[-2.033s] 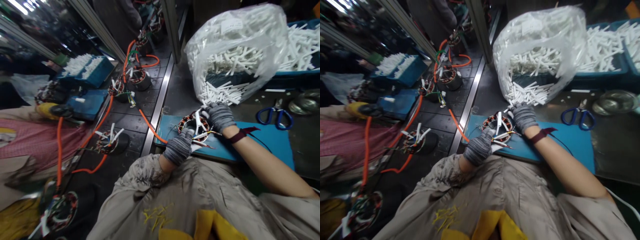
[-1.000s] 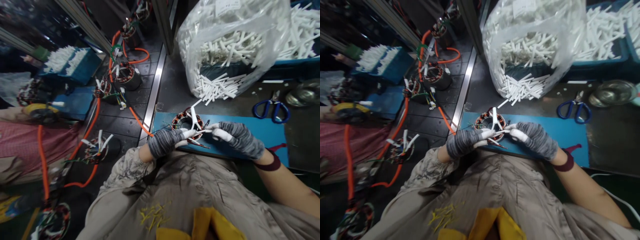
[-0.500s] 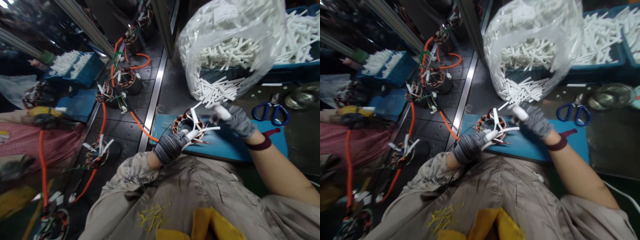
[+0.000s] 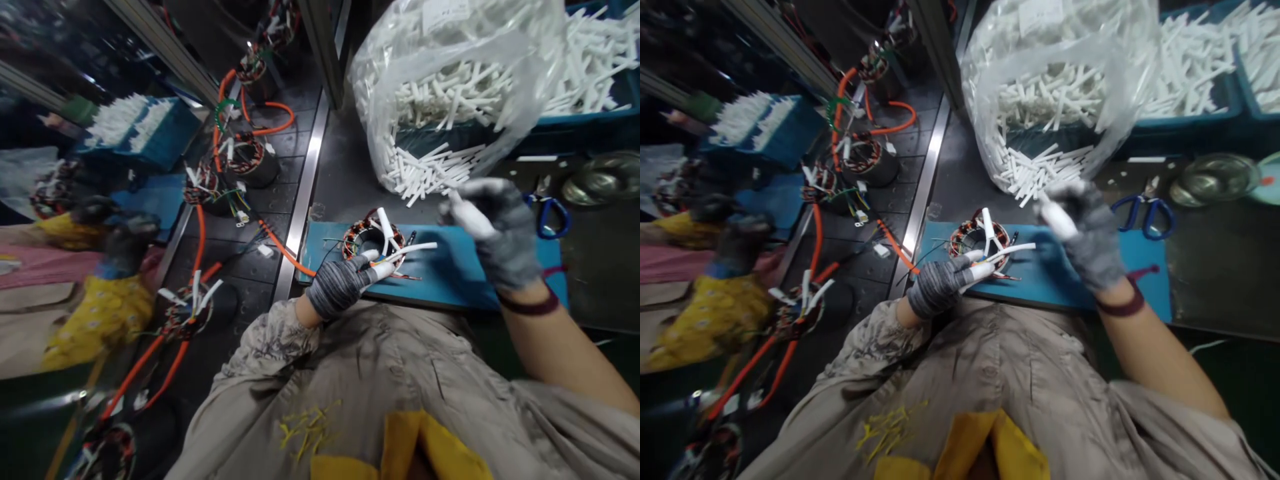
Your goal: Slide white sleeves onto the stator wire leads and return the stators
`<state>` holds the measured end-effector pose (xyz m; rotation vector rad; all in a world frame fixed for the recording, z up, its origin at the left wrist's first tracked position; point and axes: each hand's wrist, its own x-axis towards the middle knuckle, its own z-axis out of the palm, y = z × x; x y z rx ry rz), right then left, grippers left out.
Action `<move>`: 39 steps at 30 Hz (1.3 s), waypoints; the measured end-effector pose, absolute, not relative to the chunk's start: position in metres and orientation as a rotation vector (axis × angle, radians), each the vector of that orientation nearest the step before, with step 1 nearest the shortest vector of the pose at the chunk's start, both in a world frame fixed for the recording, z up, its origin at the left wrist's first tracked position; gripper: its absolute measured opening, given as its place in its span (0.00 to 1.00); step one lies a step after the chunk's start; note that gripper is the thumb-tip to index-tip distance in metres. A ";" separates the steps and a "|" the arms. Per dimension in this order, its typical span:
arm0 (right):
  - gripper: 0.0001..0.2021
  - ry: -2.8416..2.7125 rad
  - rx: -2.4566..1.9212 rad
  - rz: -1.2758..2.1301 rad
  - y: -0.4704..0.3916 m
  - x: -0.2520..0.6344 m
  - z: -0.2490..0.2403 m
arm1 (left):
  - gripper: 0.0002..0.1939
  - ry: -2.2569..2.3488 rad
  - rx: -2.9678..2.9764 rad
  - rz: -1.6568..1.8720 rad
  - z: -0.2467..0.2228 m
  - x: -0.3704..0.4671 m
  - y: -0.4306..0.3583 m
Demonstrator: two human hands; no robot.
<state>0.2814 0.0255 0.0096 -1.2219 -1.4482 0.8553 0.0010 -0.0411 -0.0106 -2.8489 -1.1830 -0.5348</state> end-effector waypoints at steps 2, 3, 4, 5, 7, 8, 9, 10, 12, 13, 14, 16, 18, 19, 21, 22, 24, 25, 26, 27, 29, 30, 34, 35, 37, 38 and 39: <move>0.08 -1.471 -1.250 0.926 -0.017 0.296 0.012 | 0.22 -1.196 -2.883 -0.516 -0.010 0.001 -0.041; 0.06 -1.521 -1.281 0.946 -0.035 0.299 0.010 | 0.21 -1.200 -2.882 -0.516 -0.010 0.000 -0.041; 0.05 -1.522 -1.316 0.943 -0.049 0.300 0.005 | 0.21 -1.203 -2.870 -0.523 -0.011 0.000 -0.040; 0.04 -1.523 -1.347 0.946 -0.059 0.299 -0.001 | 0.19 -1.205 -2.857 -0.534 -0.011 -0.001 -0.040; 0.06 -1.511 -1.368 0.964 -0.067 0.294 -0.014 | 0.18 -1.207 -2.838 -0.562 -0.013 -0.001 -0.040; 0.06 -1.515 -1.347 0.982 -0.067 0.291 -0.019 | 0.17 -1.207 -2.834 -0.581 -0.014 -0.001 -0.040; 0.07 -1.541 -1.306 0.998 -0.066 0.288 -0.024 | 0.17 -1.205 -2.833 -0.605 -0.014 -0.001 -0.040; 0.07 -1.585 -1.258 0.999 -0.065 0.286 -0.027 | 0.17 -1.197 -2.831 -0.634 -0.015 -0.001 -0.040; 0.08 -1.728 -1.204 0.929 -0.063 0.281 -0.029 | 0.17 -1.190 -2.821 -0.673 -0.017 0.000 -0.041; 0.09 -1.814 -1.221 0.866 -0.064 0.279 -0.029 | 0.17 -1.197 -2.823 -0.662 -0.017 0.000 -0.042; 0.10 -1.890 -1.266 0.804 -0.065 0.277 -0.029 | 0.18 -1.219 -2.828 -0.624 -0.018 0.000 -0.044; 0.14 -1.945 -1.379 0.821 -0.066 0.273 -0.027 | 0.20 -1.277 -2.855 -0.493 -0.018 0.001 -0.047; 0.18 -1.870 -1.422 1.098 -0.067 0.267 -0.025 | 0.21 -1.304 -2.870 -0.398 -0.019 0.002 -0.050; 0.21 -1.803 -1.405 1.285 -0.066 0.263 -0.024 | 0.21 -1.300 -2.863 -0.390 -0.020 0.002 -0.050; 0.26 -1.549 -1.310 1.676 -0.063 0.252 -0.022 | 0.21 -1.269 -2.838 -0.415 -0.021 0.002 -0.050; 0.27 -1.379 -1.230 1.861 -0.061 0.245 -0.020 | 0.21 -1.257 -2.815 -0.438 -0.022 0.001 -0.049; 0.29 -1.005 -1.030 2.164 -0.058 0.231 -0.018 | 0.20 -1.236 -2.783 -0.457 -0.024 0.001 -0.047; 0.29 -0.856 -0.946 2.252 -0.057 0.224 -0.017 | 0.20 -1.227 -2.773 -0.450 -0.025 0.001 -0.046; 0.30 -0.782 -0.906 2.286 -0.057 0.218 -0.016 | 0.21 -1.215 -2.766 -0.430 -0.024 0.000 -0.046; 0.30 -0.772 -0.909 2.285 -0.056 0.214 -0.015 | 0.21 -1.196 -2.759 -0.400 -0.023 0.000 -0.045; 0.30 -0.893 -1.027 2.204 -0.056 0.215 -0.013 | 0.21 -1.129 -2.744 -0.313 -0.016 -0.003 -0.046; 0.31 -0.996 -1.106 2.139 -0.056 0.221 -0.013 | 0.21 -1.087 -2.732 -0.272 -0.011 -0.005 -0.047; 0.32 -1.225 -1.352 1.743 -0.050 0.271 -0.022 | 0.20 -1.085 -2.730 -0.264 0.016 -0.017 -0.045; 0.31 -1.211 -1.399 1.610 -0.048 0.285 -0.027 | 0.23 -1.139 -2.744 -0.298 0.020 -0.019 -0.042; 0.32 -1.165 -1.515 1.340 -0.044 0.306 -0.040 | 0.31 -1.236 -2.794 -0.331 0.022 -0.017 -0.032; 0.31 -1.180 -1.553 1.227 -0.042 0.313 -0.047 | 0.33 -1.259 -2.836 -0.313 0.020 -0.013 -0.026; 0.30 -1.227 -1.569 1.147 -0.042 0.317 -0.055 | 0.31 -1.263 -2.888 -0.275 0.016 -0.008 -0.021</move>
